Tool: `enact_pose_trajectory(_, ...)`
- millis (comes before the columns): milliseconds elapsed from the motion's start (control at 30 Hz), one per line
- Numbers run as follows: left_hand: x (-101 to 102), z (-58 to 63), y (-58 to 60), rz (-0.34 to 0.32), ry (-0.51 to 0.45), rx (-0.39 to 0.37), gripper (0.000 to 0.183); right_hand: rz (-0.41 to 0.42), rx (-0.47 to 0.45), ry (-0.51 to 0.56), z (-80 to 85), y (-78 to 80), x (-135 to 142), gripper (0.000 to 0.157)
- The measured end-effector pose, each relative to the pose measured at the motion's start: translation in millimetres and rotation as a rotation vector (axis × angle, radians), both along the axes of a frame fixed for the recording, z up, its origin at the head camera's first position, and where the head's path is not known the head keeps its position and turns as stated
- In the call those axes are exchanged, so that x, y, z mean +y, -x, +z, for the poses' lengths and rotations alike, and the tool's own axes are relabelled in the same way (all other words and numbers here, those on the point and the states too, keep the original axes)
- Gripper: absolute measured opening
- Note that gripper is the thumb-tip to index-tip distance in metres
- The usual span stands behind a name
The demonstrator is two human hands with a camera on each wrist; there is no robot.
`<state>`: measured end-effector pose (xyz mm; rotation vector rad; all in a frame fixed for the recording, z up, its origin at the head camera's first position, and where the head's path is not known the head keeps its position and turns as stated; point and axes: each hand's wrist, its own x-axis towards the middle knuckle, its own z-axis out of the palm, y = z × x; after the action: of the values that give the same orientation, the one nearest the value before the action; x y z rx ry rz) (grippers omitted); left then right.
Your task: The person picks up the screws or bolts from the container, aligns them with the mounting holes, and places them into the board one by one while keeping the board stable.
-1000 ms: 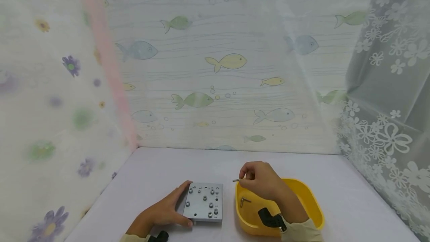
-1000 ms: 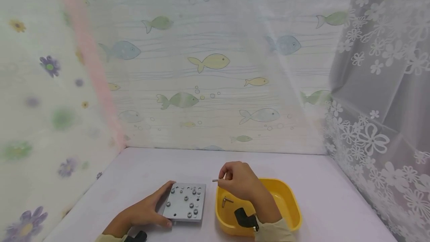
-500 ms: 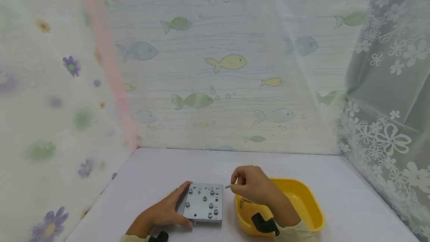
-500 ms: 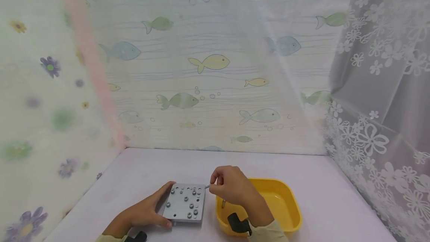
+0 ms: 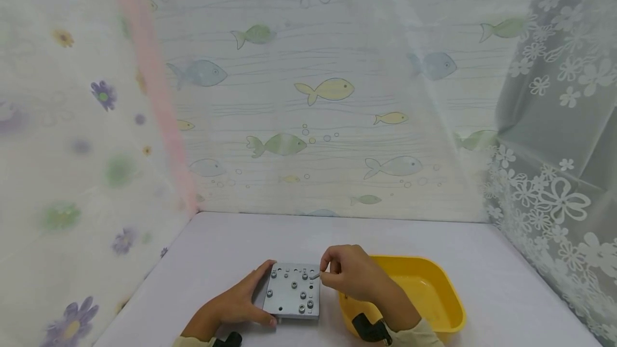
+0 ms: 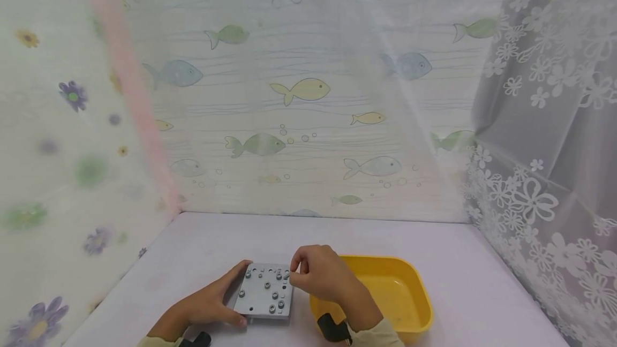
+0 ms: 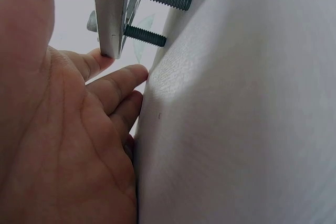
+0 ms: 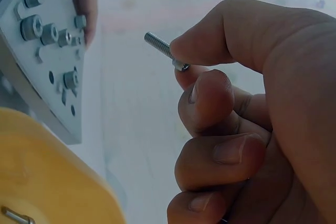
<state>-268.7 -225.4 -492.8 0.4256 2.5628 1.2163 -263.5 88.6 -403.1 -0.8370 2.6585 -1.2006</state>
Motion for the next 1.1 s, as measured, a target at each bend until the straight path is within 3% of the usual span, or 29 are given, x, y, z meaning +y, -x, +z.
enact_pose_trajectory(567, 0.2, 1.9, -0.5, -0.005, 0.006, 0.003, 0.132, 0.060, 0.020, 0.002, -10.3, -3.4, -17.8, 0.006)
enact_pose_trajectory(1100, -1.6, -0.6, 1.1, -0.001, 0.036, 0.004, 0.132, 0.053, 0.038, -0.063, -16.0, -7.3, -32.6, 0.007)
